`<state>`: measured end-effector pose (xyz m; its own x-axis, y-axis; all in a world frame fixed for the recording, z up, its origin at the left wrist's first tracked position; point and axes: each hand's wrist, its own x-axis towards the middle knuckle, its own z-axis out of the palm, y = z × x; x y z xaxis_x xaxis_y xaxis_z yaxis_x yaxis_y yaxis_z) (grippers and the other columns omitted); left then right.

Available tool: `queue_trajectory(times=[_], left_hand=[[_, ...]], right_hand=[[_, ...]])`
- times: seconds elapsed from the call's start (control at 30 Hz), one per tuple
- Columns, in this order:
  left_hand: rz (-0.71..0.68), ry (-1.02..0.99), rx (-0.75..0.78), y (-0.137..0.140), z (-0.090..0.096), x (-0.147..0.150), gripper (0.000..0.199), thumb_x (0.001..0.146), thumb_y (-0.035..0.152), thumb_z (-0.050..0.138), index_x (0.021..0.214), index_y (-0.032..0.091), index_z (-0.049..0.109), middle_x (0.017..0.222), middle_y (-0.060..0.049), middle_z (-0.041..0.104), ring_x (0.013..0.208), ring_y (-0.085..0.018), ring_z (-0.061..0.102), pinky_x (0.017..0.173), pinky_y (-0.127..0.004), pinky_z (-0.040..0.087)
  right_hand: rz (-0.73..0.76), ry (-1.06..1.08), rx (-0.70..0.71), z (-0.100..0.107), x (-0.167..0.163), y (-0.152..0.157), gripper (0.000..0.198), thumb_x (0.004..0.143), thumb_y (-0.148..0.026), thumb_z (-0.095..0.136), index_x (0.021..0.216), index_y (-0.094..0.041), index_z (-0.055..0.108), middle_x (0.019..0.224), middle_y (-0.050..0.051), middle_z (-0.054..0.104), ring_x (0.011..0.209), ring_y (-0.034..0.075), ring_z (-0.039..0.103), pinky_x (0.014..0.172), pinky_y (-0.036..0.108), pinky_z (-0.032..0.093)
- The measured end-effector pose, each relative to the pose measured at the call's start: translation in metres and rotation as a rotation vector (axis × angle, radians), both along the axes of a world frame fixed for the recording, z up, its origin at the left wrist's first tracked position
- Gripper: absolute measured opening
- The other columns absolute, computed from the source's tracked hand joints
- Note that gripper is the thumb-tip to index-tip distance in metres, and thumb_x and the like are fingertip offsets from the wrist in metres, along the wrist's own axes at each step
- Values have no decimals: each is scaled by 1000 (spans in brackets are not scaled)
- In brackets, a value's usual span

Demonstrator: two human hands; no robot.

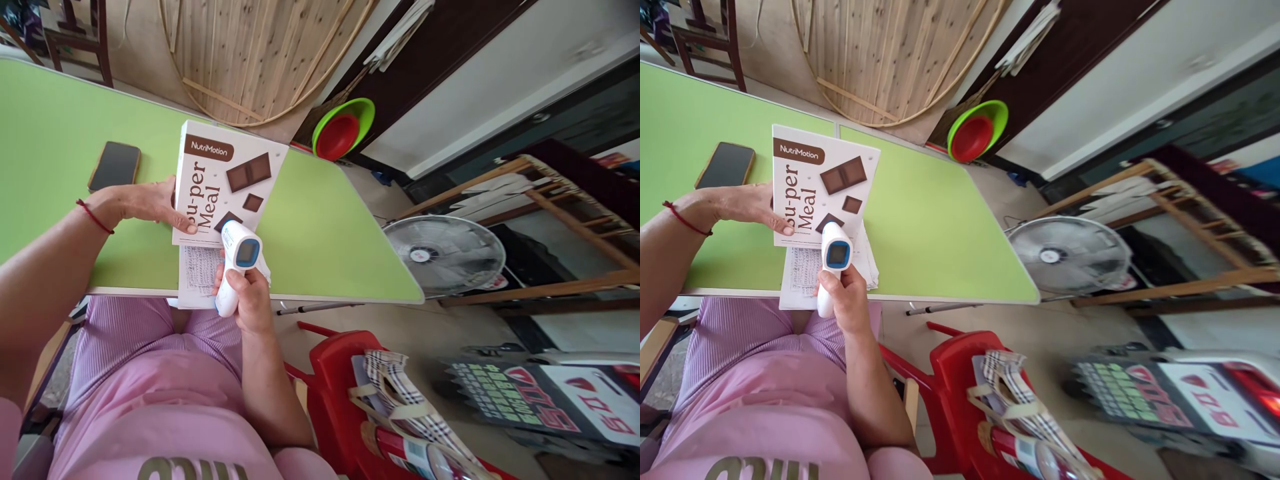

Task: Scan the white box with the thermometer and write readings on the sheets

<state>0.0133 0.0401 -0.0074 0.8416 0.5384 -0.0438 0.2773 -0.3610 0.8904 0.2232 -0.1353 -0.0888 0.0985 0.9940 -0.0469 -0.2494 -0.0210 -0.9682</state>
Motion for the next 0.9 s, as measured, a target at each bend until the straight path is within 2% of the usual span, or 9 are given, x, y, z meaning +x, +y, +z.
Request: queue_trajectory(times=[0.1,0.23,0.33,0.4,0.47,0.6,0.73,0.9], left_hand=[[-28,-46,-55,-5,4,3,79,74,50,91,138,16,60,138,-16,70,129,-38,66,103,-43,58],[-9,-25,6,-6,7,4,68,78,53,87,131,17,64,133,-14,72,123,-36,69,100,-41,59],[45,77,41,-4,7,3,66,74,56,87,125,18,67,125,-13,74,106,-32,72,79,-33,60],[83,151,54,-4,9,2,69,71,58,88,124,19,67,118,-14,75,93,-30,72,62,-28,54],[96,193,51,-6,11,2,69,70,58,87,122,19,66,109,-13,75,84,-27,70,55,-27,50],[109,232,39,-10,18,3,66,71,57,86,120,18,65,94,-10,72,70,-22,66,52,-26,49],[131,228,19,-12,19,4,66,69,59,87,117,18,65,88,-8,70,62,-20,62,46,-25,46],[227,152,-14,-14,16,7,57,72,53,86,114,19,68,95,-10,73,77,-27,72,54,-27,55]], right_hand=[[6,17,-7,0,1,0,37,75,-55,83,82,-22,69,69,-1,65,60,16,59,57,32,51],[9,19,-3,-1,1,-1,37,76,-55,84,82,-22,70,69,-2,66,59,16,62,58,32,51],[6,11,-3,-1,1,0,38,75,-56,83,82,-22,69,68,-2,66,58,17,62,58,33,50],[3,3,-8,-1,1,0,39,74,-58,83,82,-22,69,67,-2,65,58,17,61,58,33,50],[6,0,-10,-1,1,0,40,74,-58,83,82,-22,69,66,-2,65,58,17,61,58,34,50],[16,1,13,0,1,-1,38,77,-57,83,81,-22,69,66,-2,66,59,16,61,59,33,49],[11,8,18,-3,2,0,39,76,-58,84,81,-22,70,66,-2,66,59,16,61,59,32,50],[18,38,41,-1,-1,-1,42,74,-59,86,84,-22,70,71,-1,66,61,16,60,57,32,53]])
